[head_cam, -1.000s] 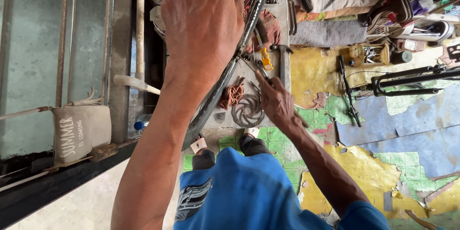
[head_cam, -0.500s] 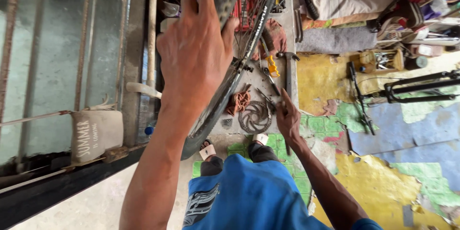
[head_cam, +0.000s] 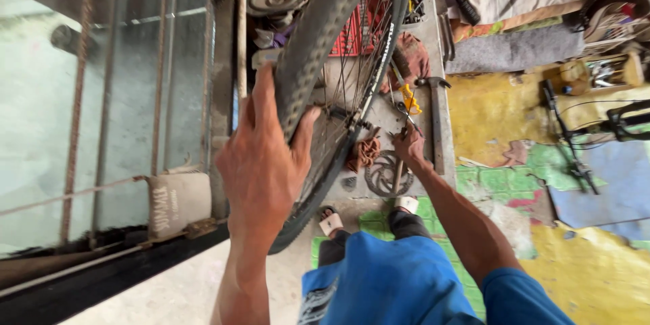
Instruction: The person holds a bicycle wheel and repeatedly taps the rim with a small metal tool while rotating the wheel by hand. The person continues this tapping and rotating cycle throughout the clip without completing the task.
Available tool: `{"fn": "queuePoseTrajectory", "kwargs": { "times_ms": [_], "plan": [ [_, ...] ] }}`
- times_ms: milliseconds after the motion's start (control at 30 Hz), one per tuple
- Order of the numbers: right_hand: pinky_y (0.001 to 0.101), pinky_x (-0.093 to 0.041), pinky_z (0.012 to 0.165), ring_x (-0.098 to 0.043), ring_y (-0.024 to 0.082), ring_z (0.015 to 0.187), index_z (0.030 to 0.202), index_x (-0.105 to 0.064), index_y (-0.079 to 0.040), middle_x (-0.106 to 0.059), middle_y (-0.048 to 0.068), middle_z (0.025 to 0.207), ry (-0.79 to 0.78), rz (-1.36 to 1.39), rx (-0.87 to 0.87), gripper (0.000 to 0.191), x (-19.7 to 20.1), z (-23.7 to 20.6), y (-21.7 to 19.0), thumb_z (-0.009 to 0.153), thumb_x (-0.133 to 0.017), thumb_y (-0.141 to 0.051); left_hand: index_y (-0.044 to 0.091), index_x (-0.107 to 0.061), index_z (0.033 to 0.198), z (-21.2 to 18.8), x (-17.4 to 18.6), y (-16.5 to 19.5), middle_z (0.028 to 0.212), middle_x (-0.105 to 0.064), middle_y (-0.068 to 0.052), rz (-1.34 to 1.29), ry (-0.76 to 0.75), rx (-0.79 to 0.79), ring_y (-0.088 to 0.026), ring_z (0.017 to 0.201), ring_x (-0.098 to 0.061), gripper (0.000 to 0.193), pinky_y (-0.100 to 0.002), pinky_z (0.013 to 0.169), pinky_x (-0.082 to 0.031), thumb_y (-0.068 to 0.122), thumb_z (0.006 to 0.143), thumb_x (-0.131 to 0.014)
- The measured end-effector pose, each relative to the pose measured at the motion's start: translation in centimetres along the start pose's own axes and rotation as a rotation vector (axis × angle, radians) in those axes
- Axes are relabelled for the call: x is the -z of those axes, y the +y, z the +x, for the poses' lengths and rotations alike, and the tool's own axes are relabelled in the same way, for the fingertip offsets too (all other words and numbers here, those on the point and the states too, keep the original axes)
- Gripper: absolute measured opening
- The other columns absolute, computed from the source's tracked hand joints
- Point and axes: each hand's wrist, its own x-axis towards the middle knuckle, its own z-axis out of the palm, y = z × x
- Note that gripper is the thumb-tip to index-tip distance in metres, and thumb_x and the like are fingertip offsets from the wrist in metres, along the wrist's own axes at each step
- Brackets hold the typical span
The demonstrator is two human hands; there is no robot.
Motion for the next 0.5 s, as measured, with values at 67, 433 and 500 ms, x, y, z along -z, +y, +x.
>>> {"fn": "queuePoseTrajectory", "kwargs": {
  "times_ms": [67,433,500],
  "plan": [
    [0.0591,-0.052,0.081,-0.065,0.051,0.088,0.138,-0.052,-0.002,-0.068,0.030,0.095,-0.126,-0.023,-0.162,0.051,0.3,1.0,0.0,0.092,-0.065,-0.021,0.006,-0.041,0.151,-0.7,0.5,0.3,0.123,-0.071,-0.021,0.037,0.030,-0.021,-0.034,0.087,-0.076,0.068,-0.042,0.062,-0.061,0.039,0.099,-0.072],
    [0.0442,-0.057,0.093,-0.073,0.040,0.104,0.129,-0.068,-0.002,-0.073,0.029,0.112,-0.237,0.115,-0.185,0.047,0.2,-1.3,3.3,0.092,-0.063,-0.030,0.005,-0.044,0.148,-3.6,0.5,0.5,0.117,-0.071,-0.018,0.069,0.000,0.074,-0.031,0.094,-0.076,0.071,-0.042,0.069,-0.063,0.041,0.094,-0.073],
    [0.0412,-0.059,0.092,-0.076,0.037,0.102,0.130,-0.068,-0.002,-0.075,0.026,0.112,-0.252,0.151,-0.144,0.047,0.0,-0.7,3.3,0.093,-0.061,-0.029,0.005,-0.044,0.148,-4.0,0.3,0.3,0.115,-0.072,-0.018,0.059,-0.021,0.096,-0.031,0.090,-0.076,0.071,-0.042,0.067,-0.063,0.041,0.094,-0.072]
  ]
}}
